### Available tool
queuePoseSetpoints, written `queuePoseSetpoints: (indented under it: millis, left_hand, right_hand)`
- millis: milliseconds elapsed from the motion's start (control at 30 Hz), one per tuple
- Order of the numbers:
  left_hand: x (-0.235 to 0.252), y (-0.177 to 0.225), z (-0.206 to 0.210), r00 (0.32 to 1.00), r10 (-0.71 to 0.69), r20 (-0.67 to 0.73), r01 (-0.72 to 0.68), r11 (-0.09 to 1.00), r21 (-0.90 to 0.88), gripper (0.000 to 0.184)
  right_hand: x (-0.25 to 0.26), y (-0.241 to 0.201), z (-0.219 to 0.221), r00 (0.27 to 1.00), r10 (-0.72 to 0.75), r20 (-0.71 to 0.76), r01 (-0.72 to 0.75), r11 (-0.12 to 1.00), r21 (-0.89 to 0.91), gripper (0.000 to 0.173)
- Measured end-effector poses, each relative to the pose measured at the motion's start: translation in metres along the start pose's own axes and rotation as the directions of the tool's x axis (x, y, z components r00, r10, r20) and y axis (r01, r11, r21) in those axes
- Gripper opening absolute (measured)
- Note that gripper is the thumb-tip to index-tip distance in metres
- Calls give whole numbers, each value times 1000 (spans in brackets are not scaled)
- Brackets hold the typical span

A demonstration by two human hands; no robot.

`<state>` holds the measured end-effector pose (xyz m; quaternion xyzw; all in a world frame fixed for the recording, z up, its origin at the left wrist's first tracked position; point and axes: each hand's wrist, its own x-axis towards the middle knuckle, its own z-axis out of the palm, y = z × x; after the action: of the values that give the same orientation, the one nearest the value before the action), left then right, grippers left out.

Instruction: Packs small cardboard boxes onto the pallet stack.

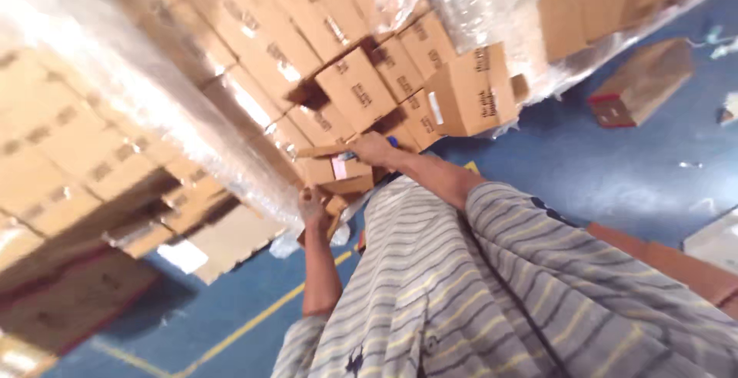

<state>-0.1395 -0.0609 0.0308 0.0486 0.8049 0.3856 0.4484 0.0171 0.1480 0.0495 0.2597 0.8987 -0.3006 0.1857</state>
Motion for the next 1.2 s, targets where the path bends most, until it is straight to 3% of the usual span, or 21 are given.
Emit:
queuePoseSetpoints:
  millis: [100, 167, 200, 267, 333, 400, 533, 600, 667, 767, 867, 933, 967, 1067, 1133, 1200]
  left_hand:
    - [-37, 39, -6, 997, 66, -37, -64, 996, 65, 39]
    - [-67, 67, -12, 978, 204, -42, -200, 977, 78, 30]
    - [-81, 82, -12, 954, 298, -20, -296, 953, 59, 23]
    - [-103, 117, 1, 857, 511, 65, -511, 860, -18, 23]
    - [-114, 159, 34, 715, 680, 162, -676, 731, -87, 30]
    - [-121, 199, 79, 611, 752, 246, -756, 647, -99, 33]
    - [-144, 271, 175, 510, 697, 504, -802, 597, -12, 42]
    - [-148, 292, 228, 489, 675, 553, -818, 575, 22, 50]
    - [-146, 294, 280, 488, 682, 546, -840, 537, 79, 61]
    - [-120, 263, 342, 533, 649, 542, -819, 556, 140, 101]
    - [-103, 234, 361, 572, 658, 489, -747, 665, -21, 91]
    - [-85, 216, 351, 537, 719, 441, -772, 630, -86, 67]
    - [-68, 212, 341, 557, 719, 416, -781, 623, -32, 59]
    - [19, 213, 289, 733, 582, 352, -680, 633, 371, 66]
    - [81, 207, 250, 826, 475, 304, -547, 544, 636, 86]
    - [117, 198, 218, 878, 398, 264, -446, 482, 754, 103]
  right_hand:
    - [-41, 10, -32, 994, 38, -100, -23, 989, 148, 24]
    - [-95, 10, -54, 964, 32, -263, 28, 975, 222, 25]
    - [-126, 10, -62, 924, 30, -380, 64, 971, 232, 28]
    - [-183, 13, -75, 775, 55, -629, 111, 969, 221, 32]
    - [-228, 22, -89, 614, 118, -781, 66, 978, 200, 32]
    - [-267, 36, -102, 496, 191, -847, -64, 981, 184, 27]
    - [-342, 66, -130, 370, 299, -880, -321, 930, 181, 27]
    - [-365, 83, -134, 324, 360, -875, -407, 888, 214, 28]
    - [-371, 104, -127, 330, 474, -816, -458, 837, 300, 30]
    - [-353, 143, -94, 459, 613, -644, -426, 787, 445, 39]
    - [-336, 146, -76, 425, 600, -678, -381, 798, 468, 44]
    - [-338, 139, -75, 391, 601, -698, -369, 797, 479, 45]
    - [-340, 134, -76, 360, 584, -728, -359, 807, 470, 45]
    - [-348, 111, -84, 263, 425, -866, -290, 891, 349, 39]
    - [-352, 87, -93, 325, 326, -888, -154, 944, 290, 37]
    - [-347, 67, -97, 484, 284, -828, -12, 948, 318, 36]
